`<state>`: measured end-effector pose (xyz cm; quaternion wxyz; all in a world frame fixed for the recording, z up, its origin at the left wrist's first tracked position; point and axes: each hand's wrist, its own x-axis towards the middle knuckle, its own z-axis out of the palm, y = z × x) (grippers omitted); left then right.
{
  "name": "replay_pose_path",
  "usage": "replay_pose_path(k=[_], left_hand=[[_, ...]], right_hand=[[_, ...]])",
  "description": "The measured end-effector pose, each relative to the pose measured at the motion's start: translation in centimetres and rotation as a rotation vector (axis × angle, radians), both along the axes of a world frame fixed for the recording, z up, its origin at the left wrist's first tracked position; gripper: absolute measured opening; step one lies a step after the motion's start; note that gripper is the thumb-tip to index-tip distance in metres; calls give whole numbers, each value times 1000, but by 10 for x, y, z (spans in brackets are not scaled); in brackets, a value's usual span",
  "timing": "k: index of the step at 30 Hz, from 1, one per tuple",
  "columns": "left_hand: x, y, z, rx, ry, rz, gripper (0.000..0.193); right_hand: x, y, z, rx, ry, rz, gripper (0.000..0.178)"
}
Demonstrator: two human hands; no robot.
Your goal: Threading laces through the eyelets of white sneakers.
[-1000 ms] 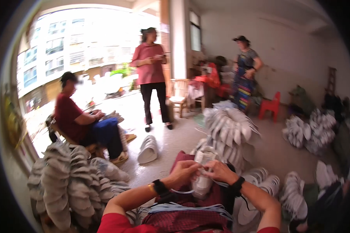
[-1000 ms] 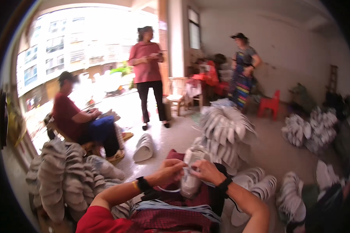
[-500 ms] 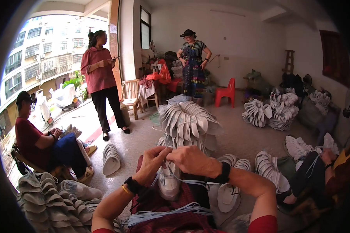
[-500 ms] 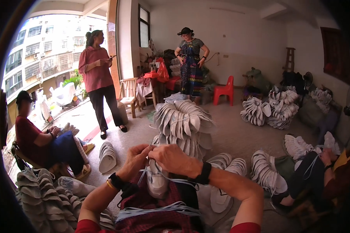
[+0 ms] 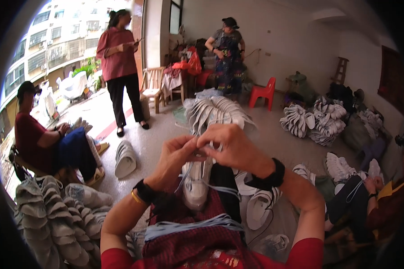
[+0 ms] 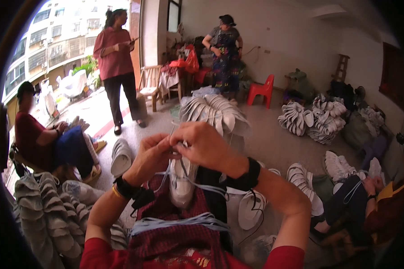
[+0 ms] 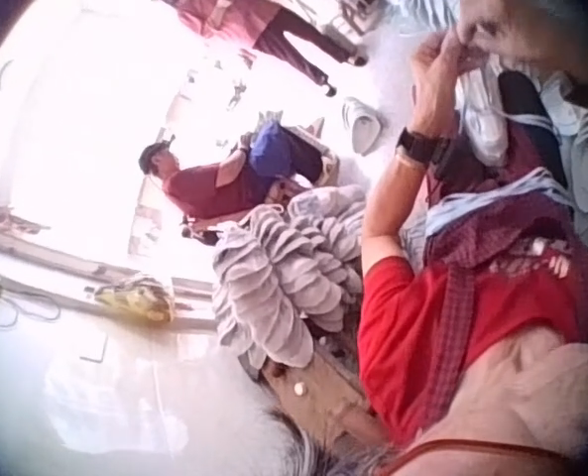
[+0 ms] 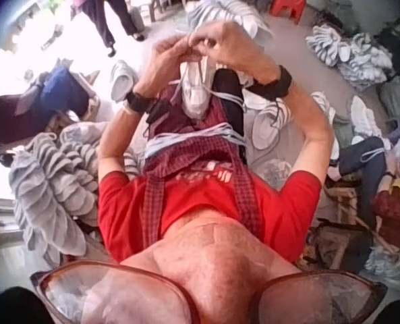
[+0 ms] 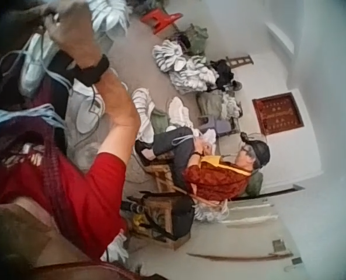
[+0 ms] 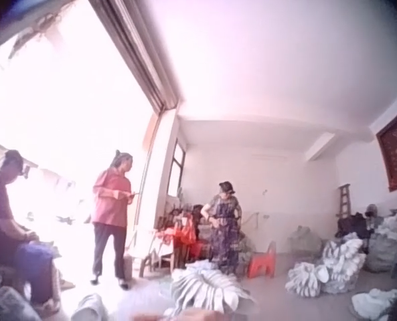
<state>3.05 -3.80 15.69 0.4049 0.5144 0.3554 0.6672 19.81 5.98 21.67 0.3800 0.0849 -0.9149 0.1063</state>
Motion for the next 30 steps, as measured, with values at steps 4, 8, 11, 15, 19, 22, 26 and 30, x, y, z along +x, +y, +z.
replay_pose_path(k=[4,8,11,15,19,22,26,30], left_hand=[[2,-4,7,35,38,31,33],[-3,-5,7,52,41,7,34],[-8,-8,9,47,63,29,34],[-4,-17,10,25,147,79,34],[-5,-19,7,42,131,95,34],[-8,-18,6,5,146,163,33],[-11,-29,18,-25,234,167,30],[-14,-24,31,-77,374,199,32]], right_hand=[[-2,-8,13,-274,13,-114,8],[-15,9,2,-444,51,-66,13],[-21,8,1,-461,47,-22,19],[-27,0,1,-627,-18,-2,23],[-32,0,-1,-598,-8,4,22],[-36,4,-4,-482,-17,-33,23],[-35,19,-31,-639,-66,-36,58],[-29,56,-127,-318,-387,-275,99]])
